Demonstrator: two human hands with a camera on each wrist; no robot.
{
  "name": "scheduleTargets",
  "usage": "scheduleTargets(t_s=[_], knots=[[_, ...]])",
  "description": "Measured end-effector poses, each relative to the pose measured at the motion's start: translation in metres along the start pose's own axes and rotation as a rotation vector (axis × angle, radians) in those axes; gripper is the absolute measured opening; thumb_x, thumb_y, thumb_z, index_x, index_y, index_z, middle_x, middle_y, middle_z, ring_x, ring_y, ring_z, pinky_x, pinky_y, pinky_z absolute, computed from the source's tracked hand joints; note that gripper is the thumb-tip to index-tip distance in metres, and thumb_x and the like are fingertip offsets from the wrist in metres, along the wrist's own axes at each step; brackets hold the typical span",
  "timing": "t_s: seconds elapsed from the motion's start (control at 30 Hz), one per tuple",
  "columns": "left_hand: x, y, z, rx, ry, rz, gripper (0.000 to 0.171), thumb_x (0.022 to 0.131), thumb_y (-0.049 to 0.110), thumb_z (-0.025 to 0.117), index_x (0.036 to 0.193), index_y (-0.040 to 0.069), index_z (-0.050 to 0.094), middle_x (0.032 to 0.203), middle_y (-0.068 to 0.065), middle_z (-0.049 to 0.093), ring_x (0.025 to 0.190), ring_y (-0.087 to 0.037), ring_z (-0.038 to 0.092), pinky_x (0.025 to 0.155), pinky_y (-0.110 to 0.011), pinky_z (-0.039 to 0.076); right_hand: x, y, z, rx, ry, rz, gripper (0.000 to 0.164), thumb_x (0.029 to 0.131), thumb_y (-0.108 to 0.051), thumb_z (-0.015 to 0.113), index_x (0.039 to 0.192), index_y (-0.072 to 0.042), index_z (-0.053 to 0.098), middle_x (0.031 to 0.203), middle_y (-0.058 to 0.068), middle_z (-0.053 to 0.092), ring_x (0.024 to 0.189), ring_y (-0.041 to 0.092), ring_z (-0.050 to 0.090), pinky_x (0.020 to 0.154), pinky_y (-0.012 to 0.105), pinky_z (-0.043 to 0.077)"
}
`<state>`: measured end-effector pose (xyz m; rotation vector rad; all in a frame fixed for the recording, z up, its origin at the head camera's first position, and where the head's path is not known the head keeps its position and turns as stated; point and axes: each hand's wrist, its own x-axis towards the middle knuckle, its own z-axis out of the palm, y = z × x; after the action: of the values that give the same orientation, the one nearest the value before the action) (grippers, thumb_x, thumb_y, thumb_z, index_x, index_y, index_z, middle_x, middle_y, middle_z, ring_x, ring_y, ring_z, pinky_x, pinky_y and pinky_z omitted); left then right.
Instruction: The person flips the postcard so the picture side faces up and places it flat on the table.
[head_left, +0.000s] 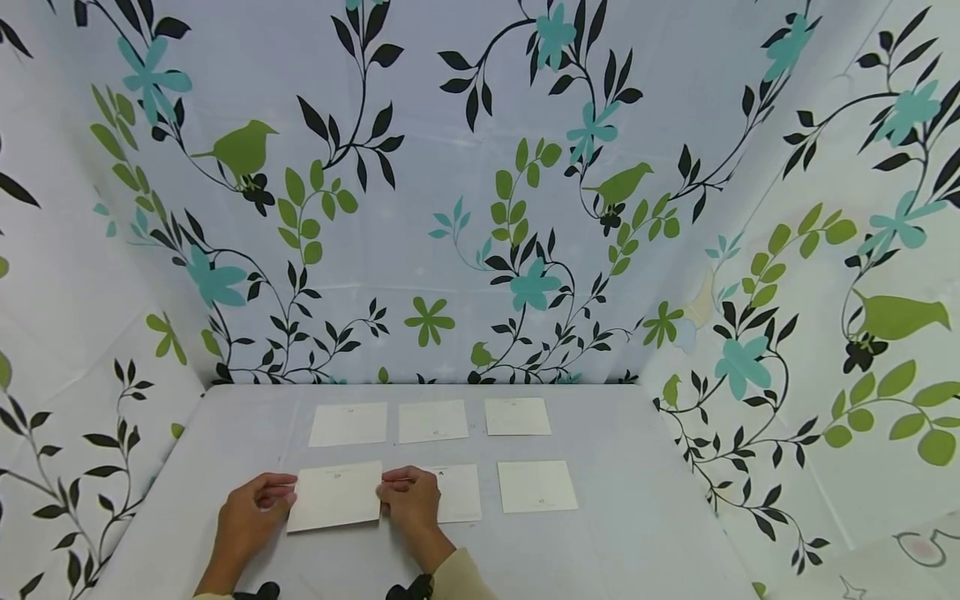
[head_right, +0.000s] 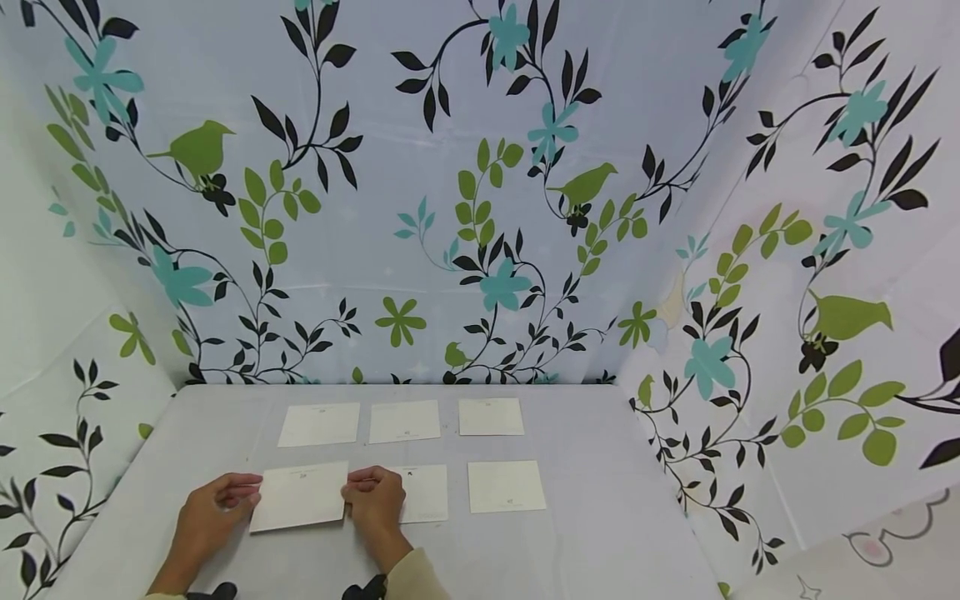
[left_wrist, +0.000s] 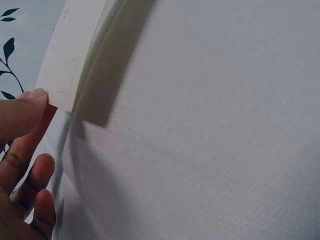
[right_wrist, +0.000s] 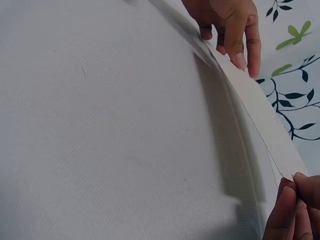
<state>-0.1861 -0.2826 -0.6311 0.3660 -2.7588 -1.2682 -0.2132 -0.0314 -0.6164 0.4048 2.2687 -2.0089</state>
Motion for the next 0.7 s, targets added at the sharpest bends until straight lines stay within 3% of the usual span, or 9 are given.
scheduleTargets(t_s=[0.1, 0.47, 0.7], knots=[[-0.001, 0.003, -0.002, -0.016, -0.006, 0.0, 0.025, 0.097, 0.016, 0.076, 0.121, 0.009, 0.076, 0.11, -0.008, 0.08, 0.088, 0.007, 0.062, 0.076, -0.013, 0.048, 0.001, 0.0, -0.003, 0.006, -0.02, 0.002, 0.018, 0.082, 0.005, 0.085, 0.089, -0.01, 0.076, 0.074, 0.001, 0.076, 0.061, 0.009, 0.067, 0.058, 0.024, 0.056], [-0.002, 0.012, -0.008, -0.043, -0.014, -0.016, 0.027, 0.098, 0.014, 0.074, 0.124, 0.009, 0.078, 0.117, -0.009, 0.08, 0.092, 0.0, 0.057, 0.077, -0.014, 0.042, 0.006, -0.003, -0.016, 0.011, -0.144, -0.026, 0.011, 0.086, 0.0, 0.084, 0.092, -0.008, 0.081, 0.082, 0.001, 0.077, 0.071, 0.009, 0.071, 0.068, 0.028, 0.061], [-0.002, 0.015, -0.015, -0.038, -0.042, 0.001, 0.029, 0.098, 0.014, 0.075, 0.127, 0.01, 0.077, 0.124, -0.012, 0.078, 0.095, -0.009, 0.057, 0.079, -0.025, 0.042, 0.01, -0.006, -0.024, 0.029, -0.212, -0.05, 0.009, 0.087, -0.003, 0.084, 0.094, -0.009, 0.083, 0.086, 0.002, 0.079, 0.074, 0.01, 0.073, 0.071, 0.028, 0.062]])
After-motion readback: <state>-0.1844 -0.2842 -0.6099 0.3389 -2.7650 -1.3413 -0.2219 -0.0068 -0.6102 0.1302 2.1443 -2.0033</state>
